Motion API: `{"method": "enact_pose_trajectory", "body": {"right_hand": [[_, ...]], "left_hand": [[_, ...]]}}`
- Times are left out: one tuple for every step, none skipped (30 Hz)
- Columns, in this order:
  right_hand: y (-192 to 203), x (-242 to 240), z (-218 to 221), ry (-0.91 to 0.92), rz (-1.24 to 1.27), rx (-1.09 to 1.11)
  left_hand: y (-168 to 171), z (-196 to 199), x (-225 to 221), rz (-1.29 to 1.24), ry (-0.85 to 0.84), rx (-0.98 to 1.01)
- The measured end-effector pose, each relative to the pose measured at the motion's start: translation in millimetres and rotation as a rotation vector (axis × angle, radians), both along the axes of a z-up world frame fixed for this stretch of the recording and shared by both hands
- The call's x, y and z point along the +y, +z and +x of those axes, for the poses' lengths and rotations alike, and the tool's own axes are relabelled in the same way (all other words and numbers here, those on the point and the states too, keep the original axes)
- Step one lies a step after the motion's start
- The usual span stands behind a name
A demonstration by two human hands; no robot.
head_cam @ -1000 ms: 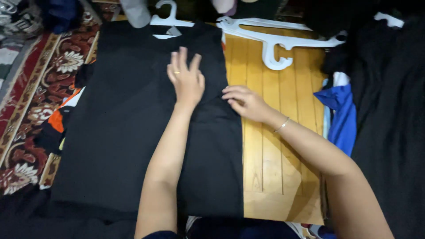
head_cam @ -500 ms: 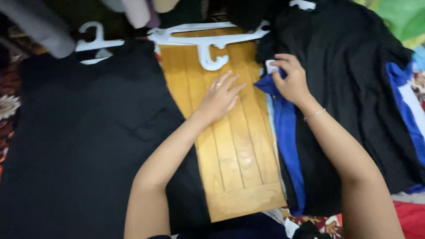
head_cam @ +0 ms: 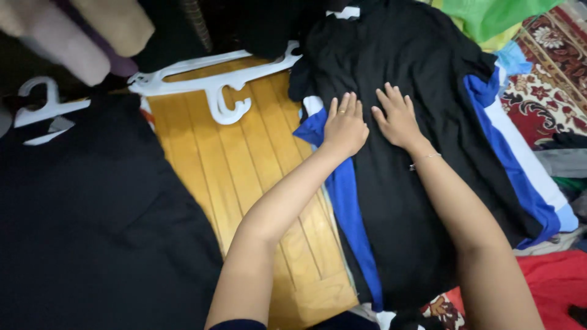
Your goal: Folding various garments and placing them on plastic hangers
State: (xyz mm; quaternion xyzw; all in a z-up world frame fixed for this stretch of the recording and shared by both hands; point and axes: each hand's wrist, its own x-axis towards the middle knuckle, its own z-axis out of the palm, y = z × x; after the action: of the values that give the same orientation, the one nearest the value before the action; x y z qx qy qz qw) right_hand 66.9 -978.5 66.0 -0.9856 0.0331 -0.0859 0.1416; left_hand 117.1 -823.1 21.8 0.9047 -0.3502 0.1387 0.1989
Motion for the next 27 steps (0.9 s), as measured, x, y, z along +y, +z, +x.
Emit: {"method": "enact_pose_trajectory", "body": {"right_hand": [[2, -4, 7, -0.003, -0.001, -0.004], [3, -8, 15, -0.037, -0.044, 0.079], [3, -10, 21, -0.070, -0.084, 0.165], [1, -15, 31, -0.072, -0.082, 0.163], [-2, -20, 41, -0.100, -0.113, 0.213], [-4, -24, 51, -0.128, -0.145, 0.263], [-3, -26, 60, -0.127, -0.144, 0.262], [-3, -27, 68, -0.142, -0.155, 0.282], [-4, -28, 76, -0.157, -0.167, 0.304], [-9, -31, 84, -0.156, -0.167, 0.307], [-14, -35, 92, -0.138, -0.197, 0.320], [-19, -38, 101, -0.120, -0.227, 0.332], [-18, -41, 106, -0.122, -0.225, 0.336], [-18, -44, 111, -0.094, -0.221, 0.359], [-16, -48, 116, -0.069, -0.217, 0.379], [-15, -49, 118, -0.074, -0.215, 0.380], [-14, -50, 120, -0.032, -0.163, 0.334], [-13, -51, 122, 0.009, -0.112, 0.288], [-8, -49, 123, 0.009, -0.111, 0.290], [-4, -47, 123, 0.018, -0.098, 0.285], [1, -44, 124, 0.026, -0.086, 0.280], [4, -41, 126, 0.027, -0.085, 0.280], [7, -38, 128, 0.004, -0.060, 0.274], [11, -36, 129, -0.019, -0.035, 0.268], [11, -35, 130, -0.020, -0.036, 0.265], [11, -34, 131, -0.038, -0.007, 0.224], [11, -32, 132, -0.055, 0.021, 0.185]], "left_hand": [[7, 4, -2, -0.001, -0.003, -0.004], [14, 8, -3, -0.013, 0.038, -0.013], [19, 11, -3, -0.023, 0.081, -0.020], [17, 22, -6, -0.021, 0.078, -0.023], [16, 34, -8, -0.025, 0.107, -0.034], [14, 45, -10, -0.028, 0.135, -0.045], [14, 57, -11, -0.027, 0.135, -0.046], [14, 69, -11, -0.004, 0.114, -0.069], [12, 79, -11, 0.019, 0.094, -0.089], [13, 86, -14, 0.020, 0.094, -0.086], [14, 93, -17, 0.058, 0.105, -0.051], [15, 101, -19, 0.097, 0.115, -0.015], [22, 104, -19, 0.100, 0.113, -0.012], [30, 108, -18, 0.157, 0.102, 0.066], [38, 113, -20, 0.214, 0.088, 0.141], [30, 122, -24, 0.215, 0.083, 0.140], [22, 132, -27, 0.150, 0.080, 0.089], [13, 142, -30, 0.083, 0.076, 0.038], [10, 150, -32, 0.085, 0.076, 0.039], [7, 157, -32, -0.004, 0.098, 0.045], [4, 164, -33, -0.094, 0.120, 0.050], [12, 162, -30, -0.092, 0.120, 0.050], [20, 159, -28, -0.138, 0.200, -0.005], [28, 156, -26, -0.184, 0.281, -0.060], [23, 161, -28, -0.185, 0.280, -0.063], [19, 166, -31, -0.180, 0.330, -0.086], [15, 171, -33, -0.175, 0.382, -0.107]]}}
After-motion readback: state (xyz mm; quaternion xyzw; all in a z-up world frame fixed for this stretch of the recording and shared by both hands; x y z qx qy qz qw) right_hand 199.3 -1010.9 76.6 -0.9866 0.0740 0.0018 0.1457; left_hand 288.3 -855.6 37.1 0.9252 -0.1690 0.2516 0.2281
